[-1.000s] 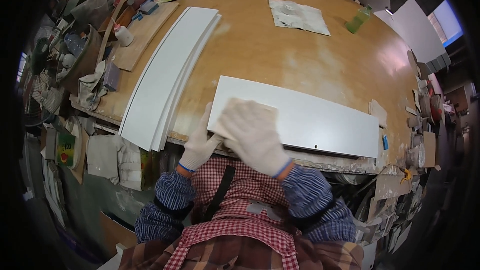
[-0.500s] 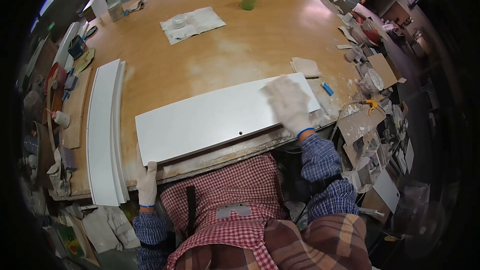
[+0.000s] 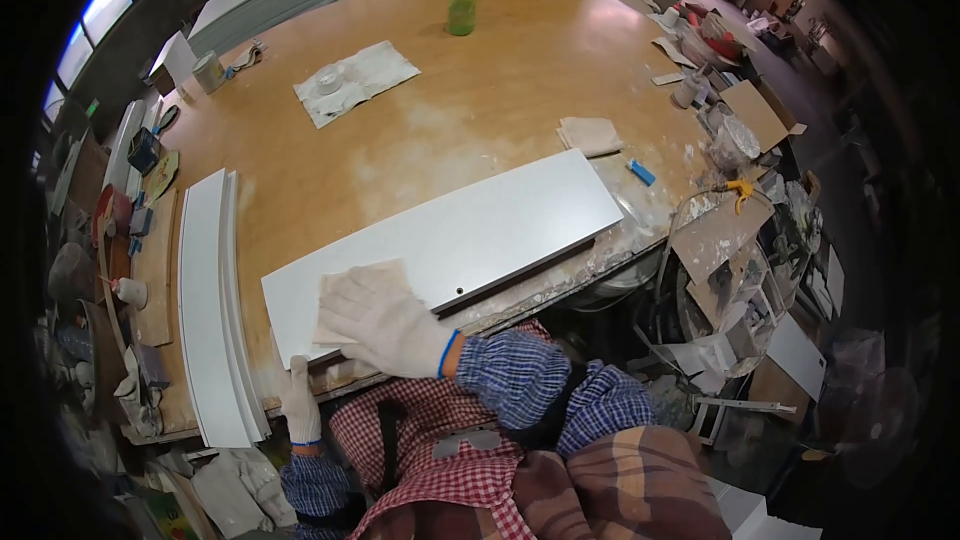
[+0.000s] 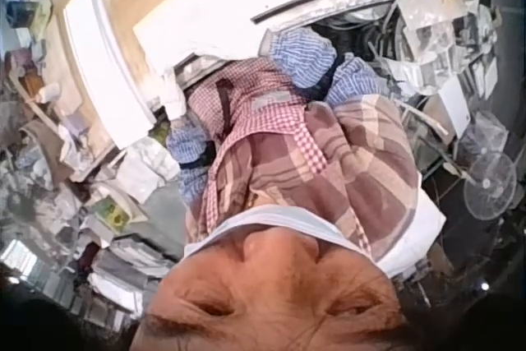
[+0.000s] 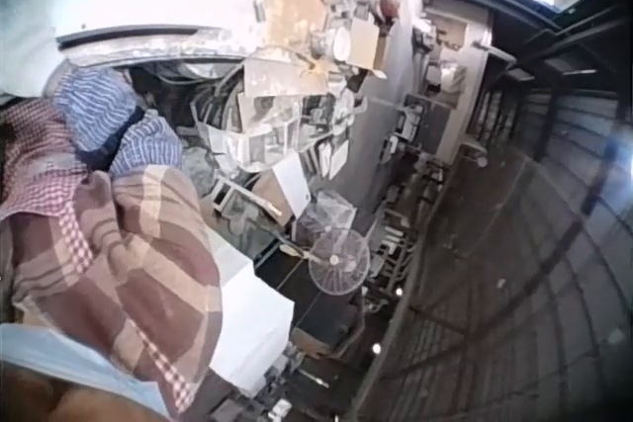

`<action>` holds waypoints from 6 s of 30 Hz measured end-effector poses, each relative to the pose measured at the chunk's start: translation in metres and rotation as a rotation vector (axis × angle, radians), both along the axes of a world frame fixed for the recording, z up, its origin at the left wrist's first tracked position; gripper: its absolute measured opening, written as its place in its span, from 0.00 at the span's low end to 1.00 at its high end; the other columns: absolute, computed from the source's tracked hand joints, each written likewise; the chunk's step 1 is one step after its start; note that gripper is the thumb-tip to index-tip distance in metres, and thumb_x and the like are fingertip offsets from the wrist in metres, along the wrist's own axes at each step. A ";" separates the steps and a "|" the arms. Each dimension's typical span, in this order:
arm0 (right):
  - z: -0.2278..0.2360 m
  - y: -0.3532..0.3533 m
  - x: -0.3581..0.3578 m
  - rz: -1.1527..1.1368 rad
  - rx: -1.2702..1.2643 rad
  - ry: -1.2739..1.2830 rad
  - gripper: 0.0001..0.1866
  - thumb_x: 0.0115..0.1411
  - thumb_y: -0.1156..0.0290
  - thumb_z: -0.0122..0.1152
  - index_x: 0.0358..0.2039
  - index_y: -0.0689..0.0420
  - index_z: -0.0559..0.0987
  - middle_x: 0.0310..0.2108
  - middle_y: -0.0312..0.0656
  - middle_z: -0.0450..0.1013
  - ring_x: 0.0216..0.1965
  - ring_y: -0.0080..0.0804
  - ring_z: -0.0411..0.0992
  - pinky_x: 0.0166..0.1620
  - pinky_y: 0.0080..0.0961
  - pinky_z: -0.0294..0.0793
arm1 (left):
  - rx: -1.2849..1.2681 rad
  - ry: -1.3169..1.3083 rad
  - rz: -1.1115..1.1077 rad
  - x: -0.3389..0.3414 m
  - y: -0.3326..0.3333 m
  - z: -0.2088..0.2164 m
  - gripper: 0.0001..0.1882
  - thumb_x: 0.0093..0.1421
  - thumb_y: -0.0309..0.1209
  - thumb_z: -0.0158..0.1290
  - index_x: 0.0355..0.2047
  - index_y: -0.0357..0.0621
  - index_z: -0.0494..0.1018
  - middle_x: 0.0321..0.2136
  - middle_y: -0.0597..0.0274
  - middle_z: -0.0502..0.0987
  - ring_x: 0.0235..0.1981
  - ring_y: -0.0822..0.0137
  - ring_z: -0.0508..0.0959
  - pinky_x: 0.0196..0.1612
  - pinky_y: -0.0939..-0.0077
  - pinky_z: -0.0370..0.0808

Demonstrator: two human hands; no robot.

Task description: The recorder is sanding and cleaning white furniture boards using a sanding block and a utility knife to remove imperfections from edges and surfaces.

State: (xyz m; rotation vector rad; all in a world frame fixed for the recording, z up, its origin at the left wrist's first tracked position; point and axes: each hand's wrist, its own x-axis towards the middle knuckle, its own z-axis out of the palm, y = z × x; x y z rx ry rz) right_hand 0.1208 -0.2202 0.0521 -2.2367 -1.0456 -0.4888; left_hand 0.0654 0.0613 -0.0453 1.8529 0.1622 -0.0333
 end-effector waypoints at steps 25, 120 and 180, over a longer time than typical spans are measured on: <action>-0.016 -0.209 -0.004 -0.611 -0.222 0.070 0.26 0.69 0.60 0.63 0.66 0.52 0.82 0.69 0.50 0.75 0.74 0.53 0.66 0.78 0.53 0.57 | -0.004 -0.136 0.025 -0.001 -0.015 0.013 0.38 0.79 0.37 0.50 0.81 0.32 0.52 0.78 0.41 0.60 0.77 0.51 0.63 0.79 0.58 0.56; -0.011 -0.014 -0.036 0.037 -0.066 0.133 0.28 0.63 0.59 0.68 0.63 0.52 0.80 0.63 0.52 0.75 0.67 0.52 0.72 0.71 0.56 0.68 | -0.855 0.368 0.063 -0.059 -0.062 0.064 0.23 0.83 0.44 0.44 0.62 0.35 0.69 0.53 0.45 0.83 0.49 0.48 0.88 0.33 0.51 0.94; -0.021 -0.026 0.038 -0.365 -0.127 0.020 0.27 0.65 0.54 0.67 0.57 0.58 0.80 0.60 0.51 0.75 0.66 0.50 0.69 0.72 0.51 0.63 | -0.577 0.542 0.090 -0.038 0.006 0.038 0.26 0.76 0.45 0.58 0.67 0.46 0.72 0.57 0.58 0.84 0.54 0.55 0.83 0.42 0.52 0.86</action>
